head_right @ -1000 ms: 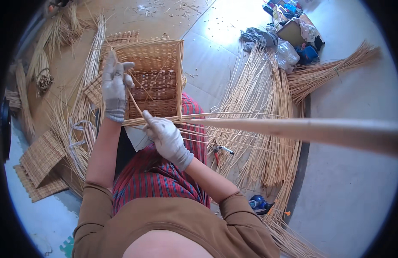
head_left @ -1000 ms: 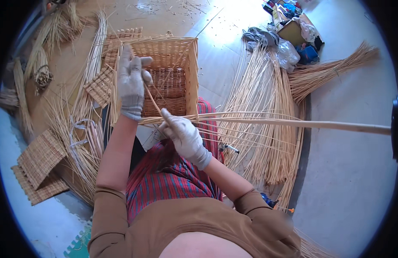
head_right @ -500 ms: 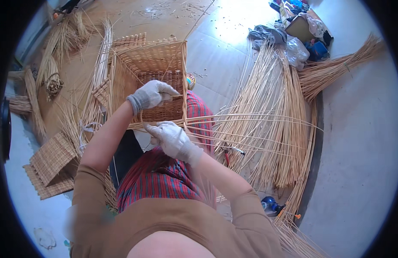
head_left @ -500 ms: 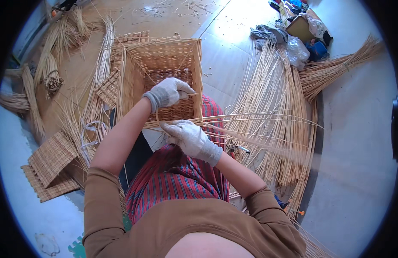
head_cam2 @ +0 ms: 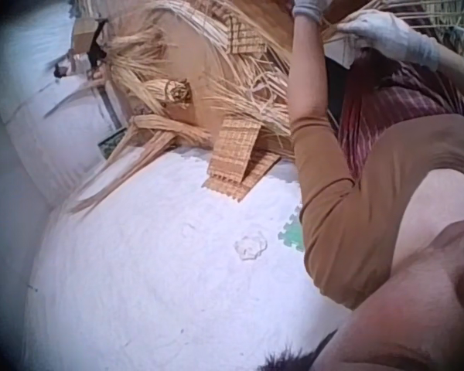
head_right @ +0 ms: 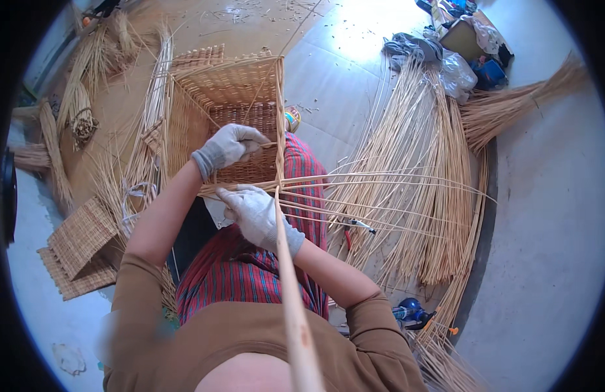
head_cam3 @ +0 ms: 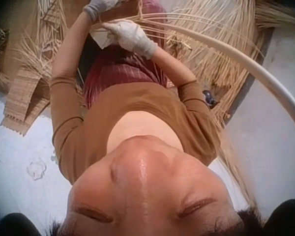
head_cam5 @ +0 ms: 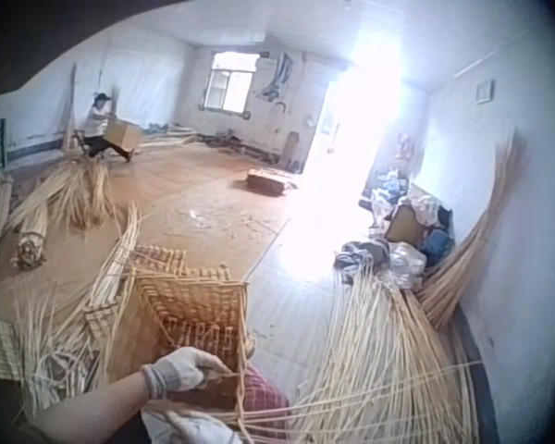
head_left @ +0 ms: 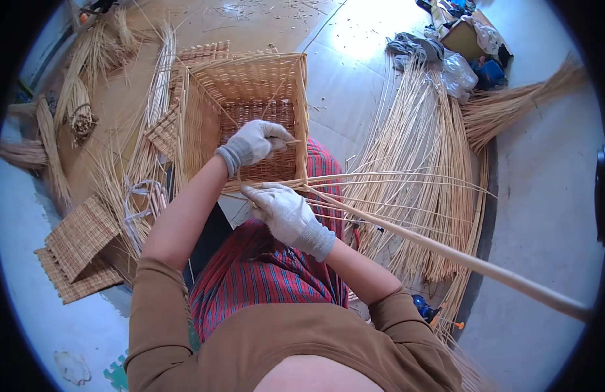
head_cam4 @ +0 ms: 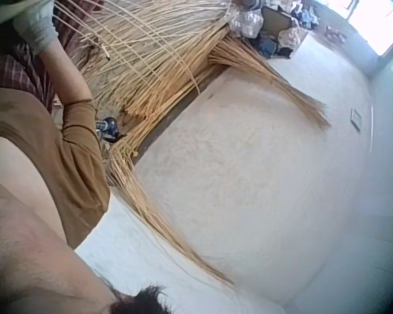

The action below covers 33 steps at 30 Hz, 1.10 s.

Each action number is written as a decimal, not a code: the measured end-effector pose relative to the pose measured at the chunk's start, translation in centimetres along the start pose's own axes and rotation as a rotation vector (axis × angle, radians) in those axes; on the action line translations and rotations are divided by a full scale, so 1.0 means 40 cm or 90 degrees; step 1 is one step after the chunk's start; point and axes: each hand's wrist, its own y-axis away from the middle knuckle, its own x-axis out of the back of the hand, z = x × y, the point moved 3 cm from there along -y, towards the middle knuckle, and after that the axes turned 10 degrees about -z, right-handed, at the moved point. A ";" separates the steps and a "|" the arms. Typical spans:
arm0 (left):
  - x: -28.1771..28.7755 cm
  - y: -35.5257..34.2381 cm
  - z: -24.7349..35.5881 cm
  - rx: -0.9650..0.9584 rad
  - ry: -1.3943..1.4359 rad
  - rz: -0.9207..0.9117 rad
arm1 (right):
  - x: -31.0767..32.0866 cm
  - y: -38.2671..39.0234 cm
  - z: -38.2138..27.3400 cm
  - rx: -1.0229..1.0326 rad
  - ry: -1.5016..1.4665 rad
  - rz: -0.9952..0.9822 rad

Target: Weaving a rectangular basket using long, flexible plant strips.

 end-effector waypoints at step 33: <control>-0.094 0.131 0.042 -0.036 0.051 -0.159 | 0.383 -0.037 0.423 -0.118 0.420 0.069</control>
